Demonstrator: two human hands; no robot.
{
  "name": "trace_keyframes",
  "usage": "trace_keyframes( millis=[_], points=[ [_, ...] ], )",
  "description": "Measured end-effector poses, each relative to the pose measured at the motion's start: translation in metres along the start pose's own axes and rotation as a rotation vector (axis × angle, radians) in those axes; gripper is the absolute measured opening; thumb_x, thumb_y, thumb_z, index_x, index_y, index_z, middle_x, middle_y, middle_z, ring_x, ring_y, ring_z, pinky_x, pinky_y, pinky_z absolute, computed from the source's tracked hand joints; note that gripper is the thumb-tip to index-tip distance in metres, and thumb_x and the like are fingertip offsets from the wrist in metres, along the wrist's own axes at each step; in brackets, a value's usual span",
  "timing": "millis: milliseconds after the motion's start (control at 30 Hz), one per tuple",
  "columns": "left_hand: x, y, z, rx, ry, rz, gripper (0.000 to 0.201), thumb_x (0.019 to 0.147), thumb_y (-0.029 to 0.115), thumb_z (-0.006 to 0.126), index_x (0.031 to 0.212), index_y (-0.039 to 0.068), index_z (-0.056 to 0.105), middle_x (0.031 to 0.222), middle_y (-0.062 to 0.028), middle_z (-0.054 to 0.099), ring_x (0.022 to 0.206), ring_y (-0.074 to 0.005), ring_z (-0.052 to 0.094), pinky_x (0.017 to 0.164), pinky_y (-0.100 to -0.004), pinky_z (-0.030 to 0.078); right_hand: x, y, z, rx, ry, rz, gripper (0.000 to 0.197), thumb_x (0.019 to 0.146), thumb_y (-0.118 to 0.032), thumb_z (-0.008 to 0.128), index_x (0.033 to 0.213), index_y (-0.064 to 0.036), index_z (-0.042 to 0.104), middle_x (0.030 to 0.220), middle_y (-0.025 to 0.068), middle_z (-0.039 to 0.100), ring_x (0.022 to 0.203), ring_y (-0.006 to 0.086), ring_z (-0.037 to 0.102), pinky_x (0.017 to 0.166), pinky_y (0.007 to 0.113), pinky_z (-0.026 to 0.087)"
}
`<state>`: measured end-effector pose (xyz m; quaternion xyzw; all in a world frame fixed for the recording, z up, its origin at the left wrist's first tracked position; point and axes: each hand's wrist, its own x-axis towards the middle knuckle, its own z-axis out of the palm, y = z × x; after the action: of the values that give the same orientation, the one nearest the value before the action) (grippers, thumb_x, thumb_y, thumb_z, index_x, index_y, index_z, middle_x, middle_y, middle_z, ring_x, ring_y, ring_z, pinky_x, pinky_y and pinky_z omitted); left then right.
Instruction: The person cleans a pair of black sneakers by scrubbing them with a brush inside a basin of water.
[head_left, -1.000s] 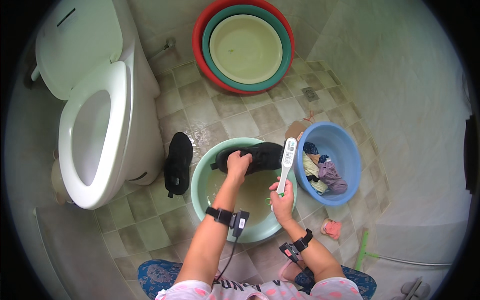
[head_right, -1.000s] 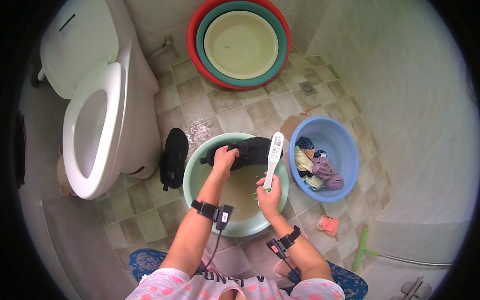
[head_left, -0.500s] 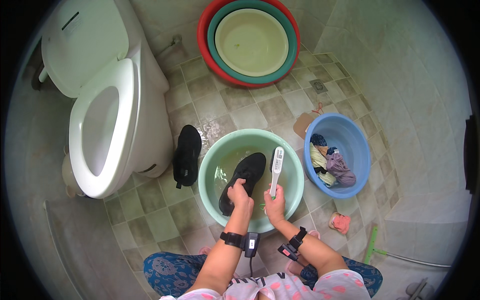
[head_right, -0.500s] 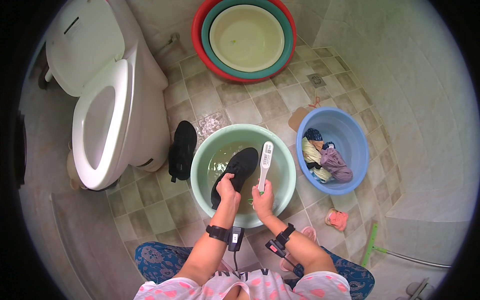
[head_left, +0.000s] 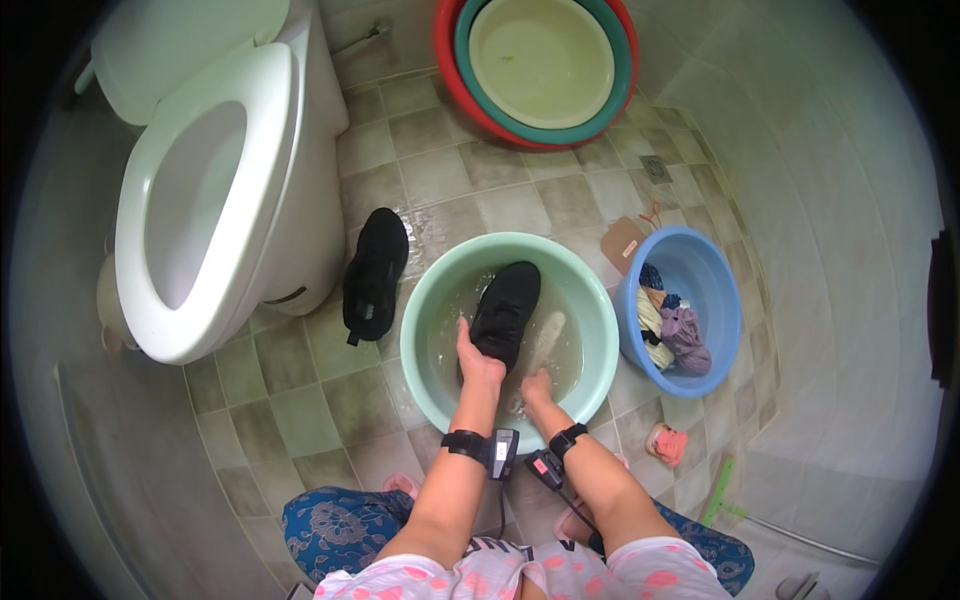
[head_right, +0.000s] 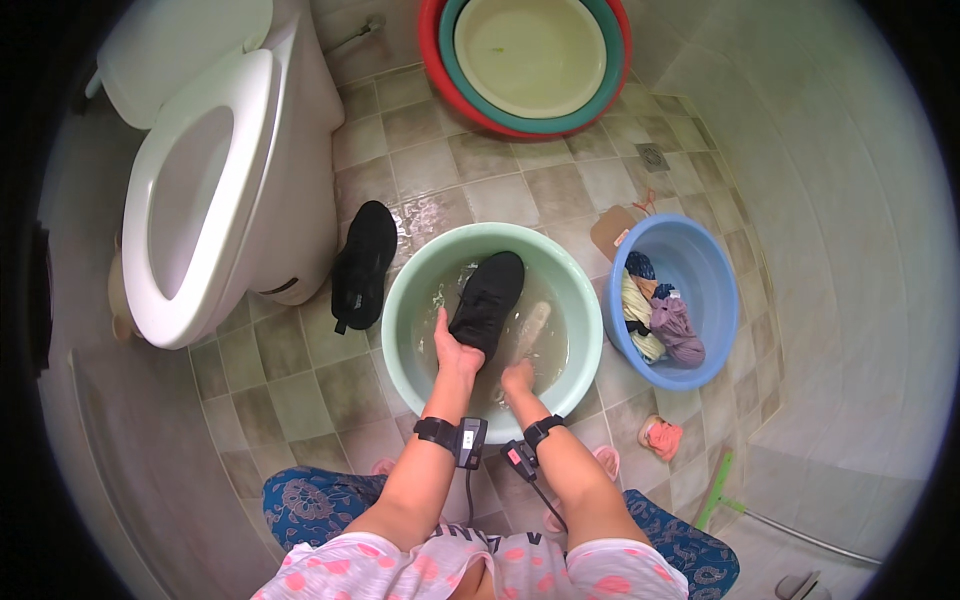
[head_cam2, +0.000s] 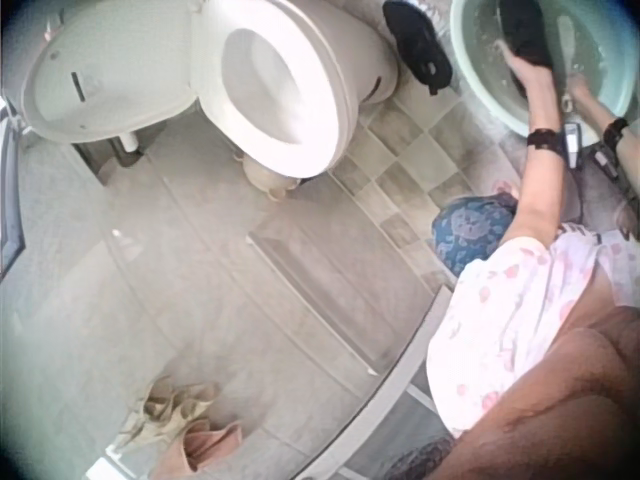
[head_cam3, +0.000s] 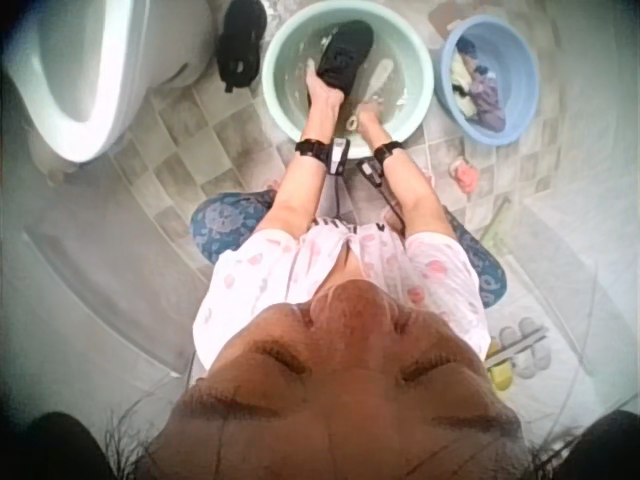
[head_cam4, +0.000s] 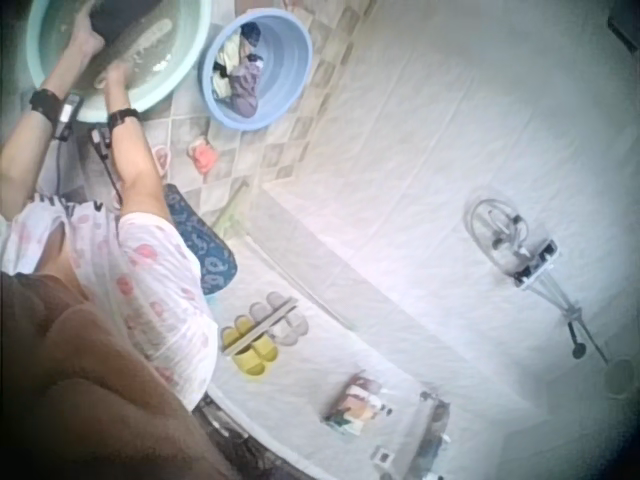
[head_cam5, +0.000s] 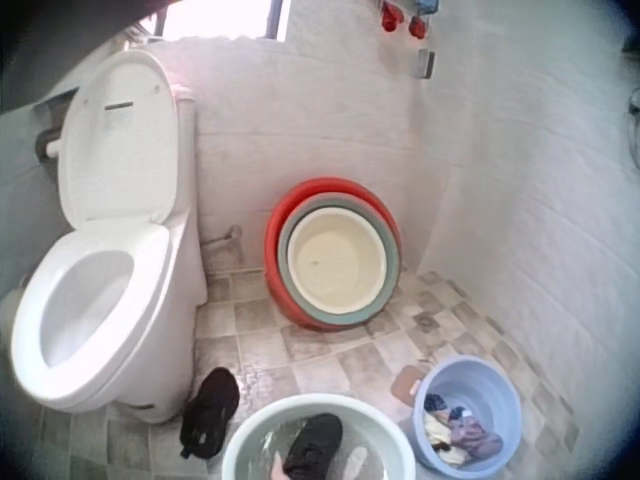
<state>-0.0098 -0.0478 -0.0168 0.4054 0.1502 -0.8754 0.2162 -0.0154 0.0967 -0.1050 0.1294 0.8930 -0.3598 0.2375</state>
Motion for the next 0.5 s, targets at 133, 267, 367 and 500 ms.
trace_keyframes(
  millis=[133, 267, 367, 500],
  points=[
    [0.01, 0.01, -0.012, -0.038, -0.033, -0.045, 0.039, 0.088, 0.023, 0.055, 0.116, -0.004, 0.054, 0.117, -0.019, 0.059, 0.105, -0.0321, 0.059, 0.096, -0.0429, 0.046, 0.007, -0.025, 0.004, 0.142, -0.021, 0.023, 0.02, 0.083, -0.001, 0.047, 0.102, 0.0031, 0.051, 0.086, 0.0181, 0.057, 0.079, 0.0273, 0.057, 0.067, 0.038, 0.046],
    [0.019, 0.018, -0.035, -0.024, -0.066, -0.034, 0.034, 0.087, 0.016, 0.056, 0.113, -0.007, 0.056, 0.114, -0.0174, 0.06, 0.102, -0.0303, 0.06, 0.091, -0.0414, 0.049, -0.024, -0.083, -0.037, 0.027, -0.193, -0.023, 0.04, 0.088, -0.01, 0.048, 0.127, -0.0053, 0.045, 0.084, 0.0179, 0.061, 0.076, 0.0278, 0.061, 0.068, 0.035, 0.047],
    [0.006, -0.007, -0.023, 0.11, 0.21, 0.239, 0.035, 0.084, 0.016, 0.061, 0.109, -0.008, 0.057, 0.11, -0.015, 0.061, 0.097, -0.0272, 0.062, 0.087, -0.0394, 0.051, -0.051, -0.082, -0.074, -0.15, -0.022, -0.381, 0.045, 0.09, -0.013, 0.05, 0.135, -0.0107, 0.042, 0.074, 0.0148, 0.059, 0.064, 0.0227, 0.059, 0.061, 0.033, 0.048],
    [-0.007, -0.017, -0.02, 0.132, 0.255, 0.198, 0.036, 0.083, 0.021, 0.065, 0.105, -0.007, 0.059, 0.104, -0.0122, 0.062, 0.087, -0.0242, 0.063, 0.08, -0.0358, 0.052, -0.084, -0.088, -0.097, -0.2, -0.128, -0.683, 0.041, 0.092, -0.015, 0.05, 0.133, -0.0171, 0.047, 0.081, 0.0198, 0.061, 0.067, 0.0303, 0.061, 0.063, 0.039, 0.048]
  ],
)
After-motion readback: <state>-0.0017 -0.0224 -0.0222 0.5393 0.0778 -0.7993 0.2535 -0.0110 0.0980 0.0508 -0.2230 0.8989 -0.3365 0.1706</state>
